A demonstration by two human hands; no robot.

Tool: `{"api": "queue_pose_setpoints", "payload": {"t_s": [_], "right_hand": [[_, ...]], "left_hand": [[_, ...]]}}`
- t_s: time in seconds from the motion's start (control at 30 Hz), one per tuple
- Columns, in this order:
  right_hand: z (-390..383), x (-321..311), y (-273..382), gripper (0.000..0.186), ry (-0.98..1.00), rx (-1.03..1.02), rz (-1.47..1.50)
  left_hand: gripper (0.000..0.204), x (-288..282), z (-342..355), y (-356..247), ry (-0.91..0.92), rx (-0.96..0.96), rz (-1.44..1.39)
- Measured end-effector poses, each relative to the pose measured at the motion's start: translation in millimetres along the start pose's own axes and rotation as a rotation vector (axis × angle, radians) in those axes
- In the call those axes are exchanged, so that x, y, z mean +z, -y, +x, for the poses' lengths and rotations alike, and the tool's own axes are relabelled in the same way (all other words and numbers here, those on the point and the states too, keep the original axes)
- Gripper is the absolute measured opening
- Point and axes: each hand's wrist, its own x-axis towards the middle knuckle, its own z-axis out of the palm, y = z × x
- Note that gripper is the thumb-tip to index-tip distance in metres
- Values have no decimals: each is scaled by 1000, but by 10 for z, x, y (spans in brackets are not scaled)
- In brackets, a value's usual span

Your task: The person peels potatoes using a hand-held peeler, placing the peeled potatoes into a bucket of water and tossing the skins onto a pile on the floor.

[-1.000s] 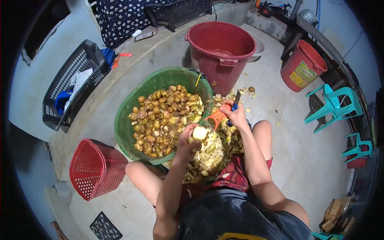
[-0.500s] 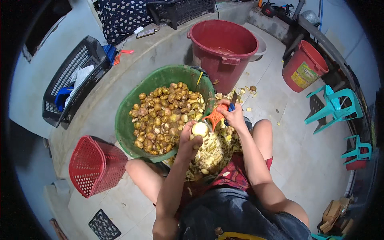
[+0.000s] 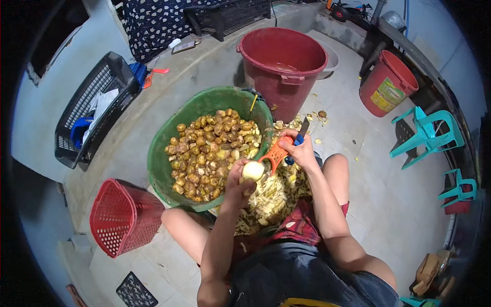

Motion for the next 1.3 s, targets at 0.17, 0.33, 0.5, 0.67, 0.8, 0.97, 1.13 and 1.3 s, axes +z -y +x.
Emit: {"api": "queue_pose_setpoints", "payload": {"t_s": [0.17, 0.33, 0.5, 0.67, 0.8, 0.97, 1.13, 1.3], "right_hand": [[11, -33, -10, 28, 40, -118, -86], [-7, 45, -84, 25, 45, -99, 88], [62, -29, -176, 28, -69, -56, -13], [-132, 165, 63, 22, 33, -327, -66], [117, -79, -300, 20, -120, -58, 29], [-75, 102, -5, 20, 58, -181, -41], [57, -21, -140, 21, -102, -154, 26], [25, -75, -75, 21, 37, -90, -103]], "left_hand": [[54, -89, -5, 94, 11, -10, 40], [53, -44, -23, -6, -25, -36, -137], [49, -20, -37, 64, -5, -52, -129], [48, -45, -48, 57, -30, -46, -142], [57, 92, -11, 43, -98, -76, -126], [52, -73, -42, 88, -31, -47, -65], [54, -57, 2, 65, -38, -52, -56], [55, -57, -33, 84, 6, -62, 40]]}}
